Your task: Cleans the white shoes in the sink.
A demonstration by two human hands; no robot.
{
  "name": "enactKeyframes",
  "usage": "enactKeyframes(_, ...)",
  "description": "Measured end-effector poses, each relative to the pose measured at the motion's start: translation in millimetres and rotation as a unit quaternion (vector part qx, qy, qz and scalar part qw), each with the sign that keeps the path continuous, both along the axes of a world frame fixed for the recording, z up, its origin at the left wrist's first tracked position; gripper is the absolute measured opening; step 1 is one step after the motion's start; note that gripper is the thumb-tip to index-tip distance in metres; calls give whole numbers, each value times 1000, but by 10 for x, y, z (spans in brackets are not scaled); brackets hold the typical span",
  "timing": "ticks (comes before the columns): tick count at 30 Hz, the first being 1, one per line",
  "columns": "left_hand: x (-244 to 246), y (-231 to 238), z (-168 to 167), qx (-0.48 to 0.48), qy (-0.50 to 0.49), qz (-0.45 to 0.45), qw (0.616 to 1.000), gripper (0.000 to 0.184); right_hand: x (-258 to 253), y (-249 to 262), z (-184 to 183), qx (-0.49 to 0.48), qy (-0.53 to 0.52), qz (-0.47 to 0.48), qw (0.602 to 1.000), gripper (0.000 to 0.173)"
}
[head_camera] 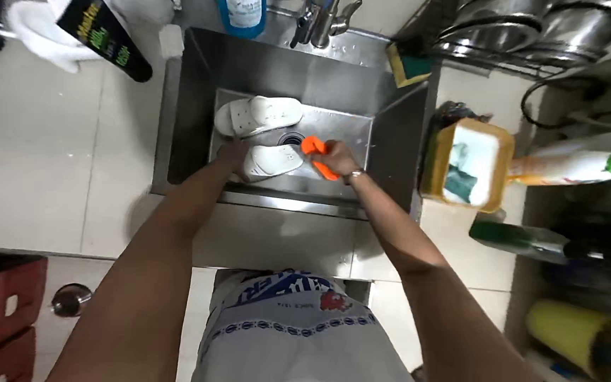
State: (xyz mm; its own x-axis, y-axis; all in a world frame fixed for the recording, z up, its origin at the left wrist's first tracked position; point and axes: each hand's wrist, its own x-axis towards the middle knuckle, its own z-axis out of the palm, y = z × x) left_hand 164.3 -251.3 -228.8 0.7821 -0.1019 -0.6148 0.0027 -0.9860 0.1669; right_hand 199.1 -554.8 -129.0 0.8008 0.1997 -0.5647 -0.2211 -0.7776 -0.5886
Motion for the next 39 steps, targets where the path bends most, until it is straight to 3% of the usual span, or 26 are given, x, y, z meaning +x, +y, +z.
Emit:
enactKeyframes(2,38,-94,56,4,13,-13,1000,114,189,98,-320,-28,16,6,999,55)
enactKeyframes(5,115,-85,-11,-16,22,-14,1000,119,448,37,-443,-15,9,-79,997,56)
enactKeyframes(9,57,19,-253,-119,36,24,992,121,480,-184,-494,69,48,-180,980,54)
enactKeyframes(12,113,-11,-202,-152,56,41,986,118,412,-374,-520,172,91,-260,946,36)
enactKeyframes(16,323,-493,603,-89,62,7,994,111,326,-614,-408,285,141,-327,890,24)
enactKeyframes(19,428,-994,1357,-34,33,-17,999,106,205,-773,39,287,26,-338,896,22)
enactKeyframes(21,496,-1217,1561,-36,30,-9,999,106,91,-1051,523,231,-84,-347,905,27)
enactKeyframes(23,583,-1278,1394,-63,28,0,998,107,11,-1476,907,129,-164,-372,905,43)
enactKeyframes(25,649,-1225,931,-122,21,28,992,109,13,-1952,1064,-21,-195,-385,902,57)
enactKeyframes(27,641,-1146,483,-177,25,68,982,110,70,-2302,1028,-159,-158,-367,903,65)
enactKeyframes(30,575,-1099,328,-195,51,102,974,106,171,-2561,780,-263,-109,-319,904,69)
enactKeyframes(34,542,-1131,382,-203,68,138,967,104,102,-2314,1010,-252,-174,-313,899,69)
enactKeyframes(37,526,-1119,257,-194,52,125,972,110,1,-1540,1226,-131,-212,-308,918,63)
enactKeyframes(39,529,-1051,110,-194,54,108,974,115,61,-987,994,-56,-172,-262,948,59)
